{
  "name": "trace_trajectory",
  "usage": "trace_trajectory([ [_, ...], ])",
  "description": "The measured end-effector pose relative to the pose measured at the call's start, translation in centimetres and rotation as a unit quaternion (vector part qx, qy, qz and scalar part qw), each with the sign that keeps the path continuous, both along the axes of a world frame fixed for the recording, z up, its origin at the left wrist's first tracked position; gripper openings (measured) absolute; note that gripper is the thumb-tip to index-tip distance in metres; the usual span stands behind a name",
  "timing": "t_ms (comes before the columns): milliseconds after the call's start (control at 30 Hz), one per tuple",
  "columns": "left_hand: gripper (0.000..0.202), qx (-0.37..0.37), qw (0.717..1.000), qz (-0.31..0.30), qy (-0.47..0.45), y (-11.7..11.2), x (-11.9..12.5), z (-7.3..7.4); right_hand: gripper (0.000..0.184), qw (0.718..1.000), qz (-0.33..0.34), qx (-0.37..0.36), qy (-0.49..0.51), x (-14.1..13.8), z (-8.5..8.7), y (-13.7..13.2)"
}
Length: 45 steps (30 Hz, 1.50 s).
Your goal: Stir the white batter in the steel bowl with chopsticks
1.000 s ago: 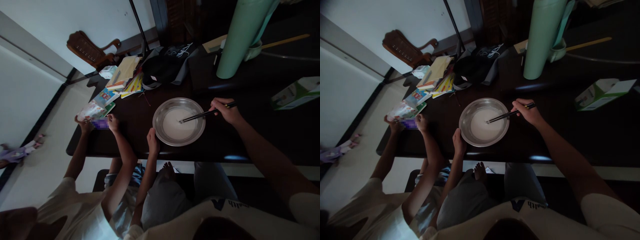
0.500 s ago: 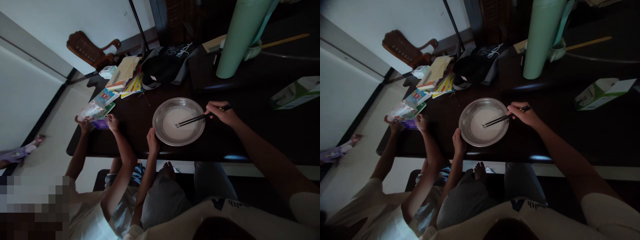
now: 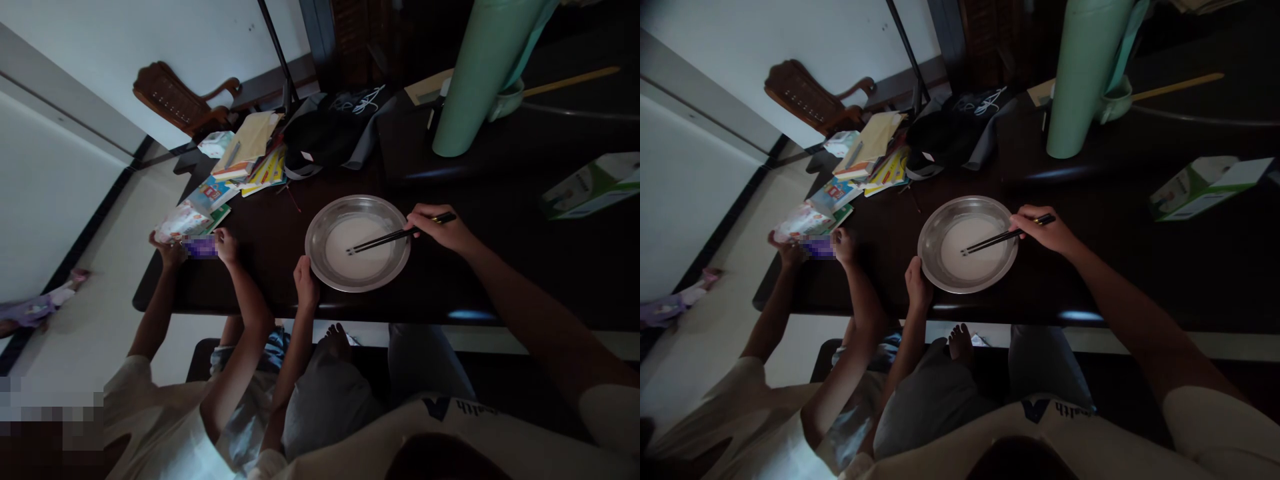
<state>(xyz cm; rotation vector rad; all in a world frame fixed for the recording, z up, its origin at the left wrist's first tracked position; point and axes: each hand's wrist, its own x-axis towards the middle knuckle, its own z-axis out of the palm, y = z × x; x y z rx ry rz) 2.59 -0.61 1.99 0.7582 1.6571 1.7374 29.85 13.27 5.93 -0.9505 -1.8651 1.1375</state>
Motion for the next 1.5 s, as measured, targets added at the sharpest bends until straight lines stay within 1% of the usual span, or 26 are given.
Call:
trace_trajectory([
  [33,0.043,-0.001,1.0,-0.001,0.004,0.0,0.0,0.1,0.031,1.0,-0.002,0.006,-0.004,0.0,-0.1,0.0],
  [100,0.043,-0.001,1.0,-0.002,0.008,0.0,0.1,0.3,0.03,0.999,-0.028,0.02,-0.001,0.1,-0.1,0.3],
  [200,0.043,0.003,1.0,-0.002,0.002,0.0,0.2,0.3,0.037,0.997,-0.065,0.023,0.021,0.6,-0.2,0.6],
  [233,0.043,0.004,1.0,0.0,-0.003,0.0,0.2,0.3,0.04,0.997,-0.063,0.019,0.029,0.7,-0.2,0.6],
  [300,0.044,0.007,1.0,0.004,-0.013,0.1,0.1,0.0,0.041,0.999,-0.037,0.008,0.029,0.6,-0.2,0.5],
  [400,0.043,0.012,1.0,0.002,-0.018,0.0,0.0,-0.2,0.034,1.0,0.009,0.009,0.002,0.2,-0.1,0.1],
  [433,0.043,0.013,1.0,-0.001,-0.017,0.0,-0.1,-0.2,0.032,1.0,0.009,0.015,-0.004,0.1,-0.1,0.1],
  [500,0.042,0.01,1.0,0.0,-0.018,0.0,-0.1,-0.2,0.031,1.0,-0.016,0.025,-0.006,0.1,0.0,0.2],
  [567,0.042,0.007,1.0,0.009,-0.025,0.0,-0.1,-0.2,0.034,0.998,-0.052,0.025,0.007,0.3,0.1,0.3],
  [600,0.042,0.005,1.0,0.011,-0.027,0.1,-0.1,-0.2,0.036,0.998,-0.06,0.021,0.016,0.4,0.1,0.4],
  [633,0.042,0.006,1.0,0.012,-0.026,0.1,-0.1,-0.2,0.039,0.998,-0.059,0.015,0.023,0.5,0.2,0.4],
  [700,0.043,0.011,1.0,0.004,-0.018,0.1,-0.2,-0.3,0.04,0.999,-0.033,0.003,0.025,0.4,0.2,0.2],
  [800,0.043,0.019,1.0,-0.006,-0.002,0.1,-0.2,-0.5,0.035,1.0,0.013,-0.002,0.003,0.1,0.1,0.0],
  [833,0.042,0.02,1.0,-0.006,0.0,0.0,-0.2,-0.5,0.033,1.0,0.014,0.0,-0.002,0.1,0.0,0.0],
  [900,0.042,0.018,1.0,-0.004,0.0,0.0,-0.3,-0.6,0.031,1.0,-0.014,0.005,0.004,0.2,-0.1,0.2],
  [1000,0.043,0.015,1.0,-0.004,0.002,0.0,-0.3,-0.6,0.039,0.998,-0.062,0.003,0.032,0.6,-0.1,0.5],
  [1033,0.043,0.015,1.0,-0.005,0.005,0.0,-0.3,-0.6,0.042,0.997,-0.062,0.0,0.038,0.7,-0.1,0.5],
  [1100,0.044,0.016,1.0,-0.009,0.013,0.0,-0.3,-0.6,0.042,0.999,-0.033,-0.004,0.031,0.5,-0.1,0.3],
  [1167,0.044,0.019,0.999,-0.011,0.023,0.0,-0.3,-0.5,0.038,1.0,0.003,0.001,0.007,0.3,-0.1,0.1],
  [1200,0.044,0.021,0.999,-0.012,0.028,0.0,-0.3,-0.5,0.035,1.0,0.009,0.007,-0.002,0.2,0.0,0.1],
  [1267,0.044,0.021,0.999,-0.015,0.034,0.0,-0.3,-0.5,0.032,1.0,-0.008,0.017,-0.007,0.2,0.0,0.1],
  [1367,0.045,0.016,0.999,-0.012,0.025,-0.1,-0.3,-0.5,0.039,0.998,-0.051,0.014,0.016,0.5,0.2,0.3],
  [1433,0.045,0.014,1.0,-0.009,0.016,-0.1,-0.3,-0.5,0.042,0.999,-0.044,0.004,0.023,0.6,0.3,0.3],
  [1500,0.044,0.012,1.0,-0.005,0.011,0.0,-0.2,-0.4,0.04,1.0,-0.014,-0.001,0.011,0.5,0.2,0.2],
])
